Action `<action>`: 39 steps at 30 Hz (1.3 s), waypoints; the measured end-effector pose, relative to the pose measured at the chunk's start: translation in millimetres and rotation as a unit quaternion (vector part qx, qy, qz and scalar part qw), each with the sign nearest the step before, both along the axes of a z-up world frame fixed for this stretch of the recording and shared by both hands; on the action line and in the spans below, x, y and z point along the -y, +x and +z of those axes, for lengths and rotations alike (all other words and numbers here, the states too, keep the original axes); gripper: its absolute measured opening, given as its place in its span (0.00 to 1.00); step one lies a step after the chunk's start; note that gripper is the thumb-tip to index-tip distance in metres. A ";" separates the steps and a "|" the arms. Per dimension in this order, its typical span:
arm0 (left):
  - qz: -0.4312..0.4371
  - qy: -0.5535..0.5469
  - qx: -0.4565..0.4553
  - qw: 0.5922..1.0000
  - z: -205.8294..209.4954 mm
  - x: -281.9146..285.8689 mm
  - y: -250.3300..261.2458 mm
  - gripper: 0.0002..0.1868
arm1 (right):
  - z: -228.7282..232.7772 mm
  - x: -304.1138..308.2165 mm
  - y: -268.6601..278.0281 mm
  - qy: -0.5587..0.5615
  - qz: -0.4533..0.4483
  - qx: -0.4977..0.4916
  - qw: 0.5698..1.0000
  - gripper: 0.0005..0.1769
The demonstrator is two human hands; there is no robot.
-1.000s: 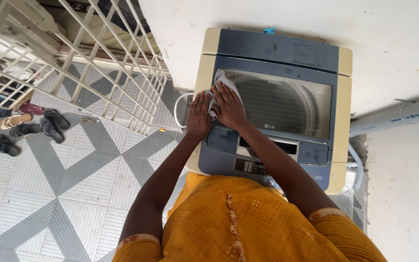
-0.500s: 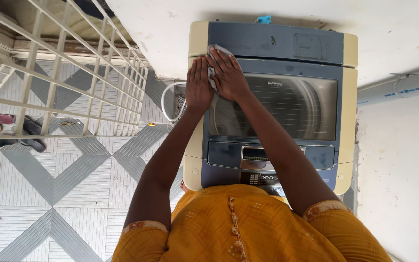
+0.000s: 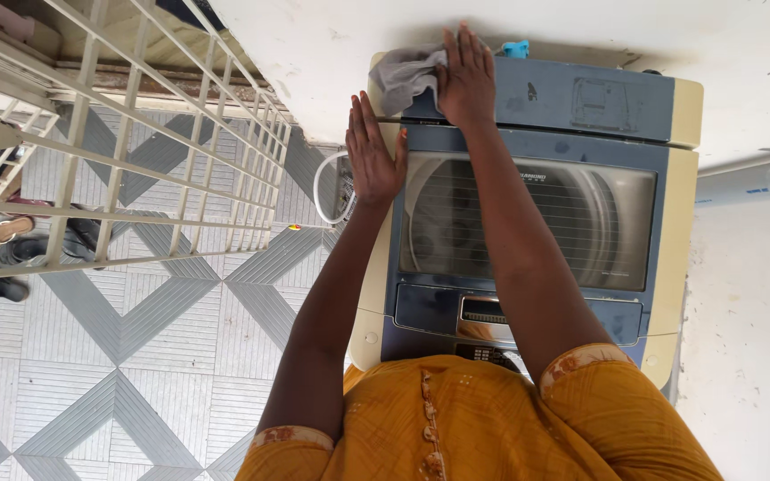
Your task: The person wipes the lid, control panel, and exterior surfaces of a top-loading washing machine with a cloth.
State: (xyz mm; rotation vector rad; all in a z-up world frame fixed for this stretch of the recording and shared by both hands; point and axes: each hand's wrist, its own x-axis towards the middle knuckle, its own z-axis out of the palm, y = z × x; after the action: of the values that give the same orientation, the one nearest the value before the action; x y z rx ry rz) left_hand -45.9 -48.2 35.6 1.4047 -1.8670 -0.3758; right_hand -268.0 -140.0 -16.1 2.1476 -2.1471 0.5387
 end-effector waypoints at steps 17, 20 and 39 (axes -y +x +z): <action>-0.012 0.091 0.081 0.992 -14.1 3.7 -0.8 0.45 | 32.7 -201.8 -272.3 0.034 -0.245 0.069 0.966 0.36; -0.044 0.064 0.145 0.986 -16.7 -1.7 0.0 0.46 | 32.3 -252.8 -274.8 0.011 -0.230 0.067 0.971 0.36; -0.050 0.065 0.179 0.980 -35.7 -205.0 53.5 0.42 | 8.0 -578.7 -111.1 -0.018 -0.068 0.050 0.996 0.38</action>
State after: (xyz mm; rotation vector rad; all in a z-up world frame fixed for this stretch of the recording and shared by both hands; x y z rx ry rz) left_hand 7.6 156.8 0.0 1.5487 -2.2452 -0.3138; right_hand -379.1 438.7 -8.0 1.9763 -2.2950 0.6818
